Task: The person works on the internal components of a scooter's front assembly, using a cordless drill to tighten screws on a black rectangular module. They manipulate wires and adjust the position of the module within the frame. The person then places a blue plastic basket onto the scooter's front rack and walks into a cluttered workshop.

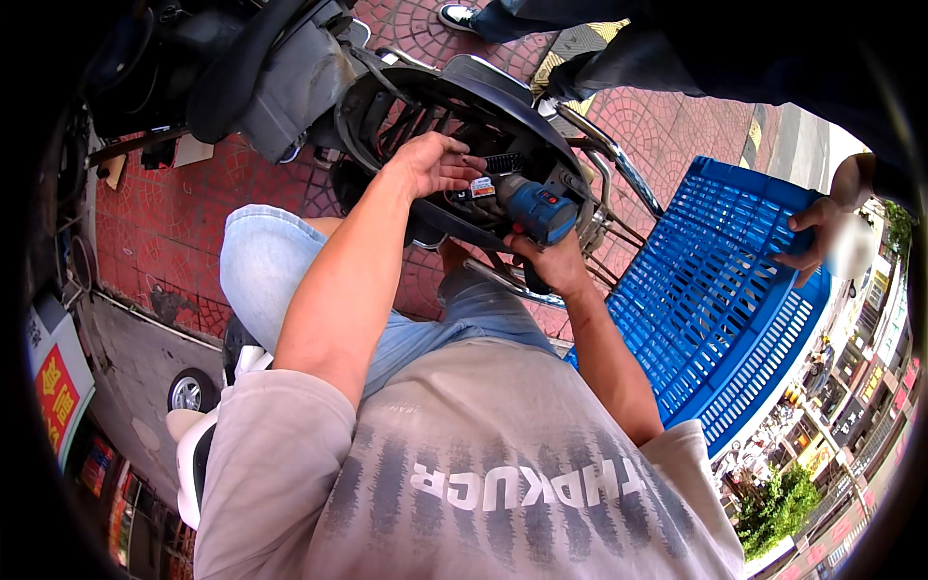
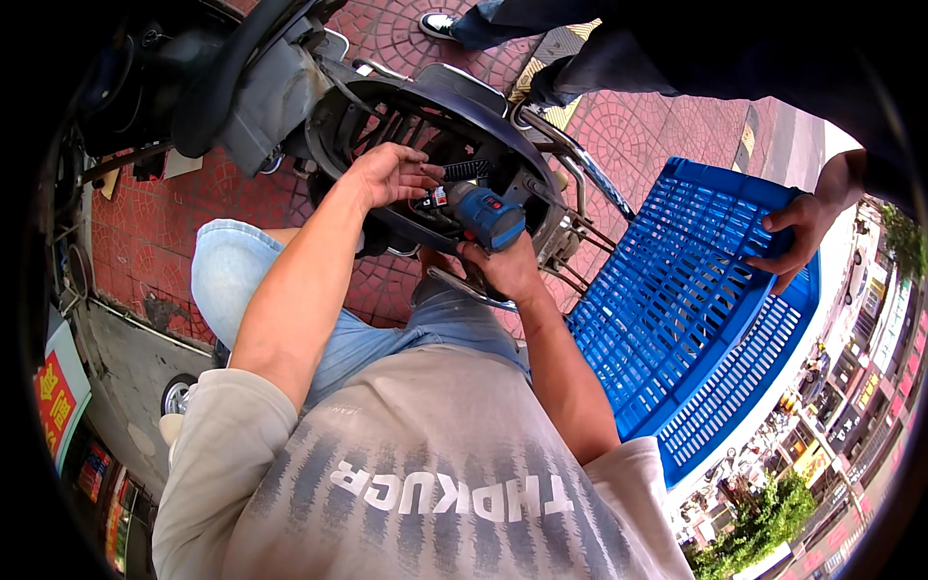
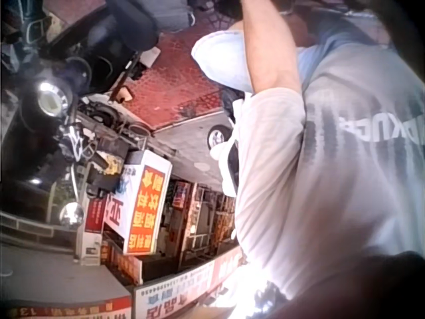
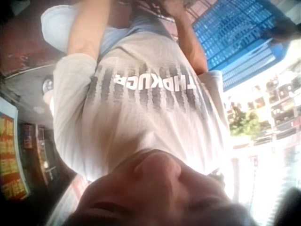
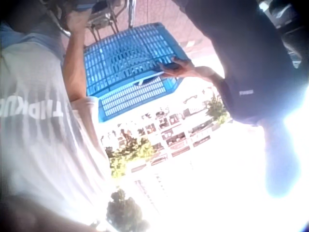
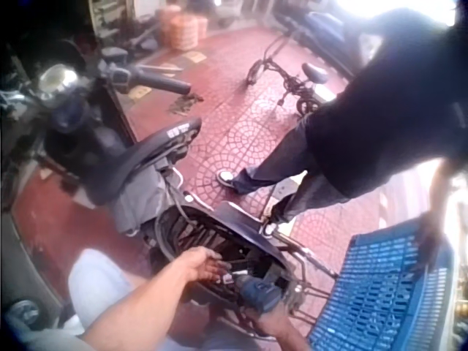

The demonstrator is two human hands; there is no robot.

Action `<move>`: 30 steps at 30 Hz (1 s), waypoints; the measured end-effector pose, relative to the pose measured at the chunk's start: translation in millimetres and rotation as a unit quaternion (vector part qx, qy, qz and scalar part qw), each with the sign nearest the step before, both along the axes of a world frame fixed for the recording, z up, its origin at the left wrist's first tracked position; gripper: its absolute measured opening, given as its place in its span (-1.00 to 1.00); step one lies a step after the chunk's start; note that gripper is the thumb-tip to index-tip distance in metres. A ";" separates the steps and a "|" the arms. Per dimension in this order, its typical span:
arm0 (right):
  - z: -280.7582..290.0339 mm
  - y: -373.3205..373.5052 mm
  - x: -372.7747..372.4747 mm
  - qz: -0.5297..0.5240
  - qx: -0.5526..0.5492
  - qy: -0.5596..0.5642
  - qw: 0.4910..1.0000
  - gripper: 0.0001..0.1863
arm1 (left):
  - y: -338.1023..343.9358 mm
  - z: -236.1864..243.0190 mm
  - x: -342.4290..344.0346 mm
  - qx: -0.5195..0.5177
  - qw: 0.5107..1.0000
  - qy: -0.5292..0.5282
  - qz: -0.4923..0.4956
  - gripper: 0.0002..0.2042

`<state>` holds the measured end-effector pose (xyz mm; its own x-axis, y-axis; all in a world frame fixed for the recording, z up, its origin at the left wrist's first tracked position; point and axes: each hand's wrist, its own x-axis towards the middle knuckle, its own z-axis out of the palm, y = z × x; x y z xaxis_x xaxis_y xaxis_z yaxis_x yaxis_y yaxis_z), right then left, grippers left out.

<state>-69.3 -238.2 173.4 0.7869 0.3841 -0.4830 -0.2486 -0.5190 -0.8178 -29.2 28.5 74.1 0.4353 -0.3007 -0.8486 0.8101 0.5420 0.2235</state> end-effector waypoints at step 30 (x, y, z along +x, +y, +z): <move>-19.9 9.1 0.1 -0.108 0.027 0.089 0.990 -0.69 | -18.6 2.5 -10.5 -0.099 0.980 0.028 0.168 -0.76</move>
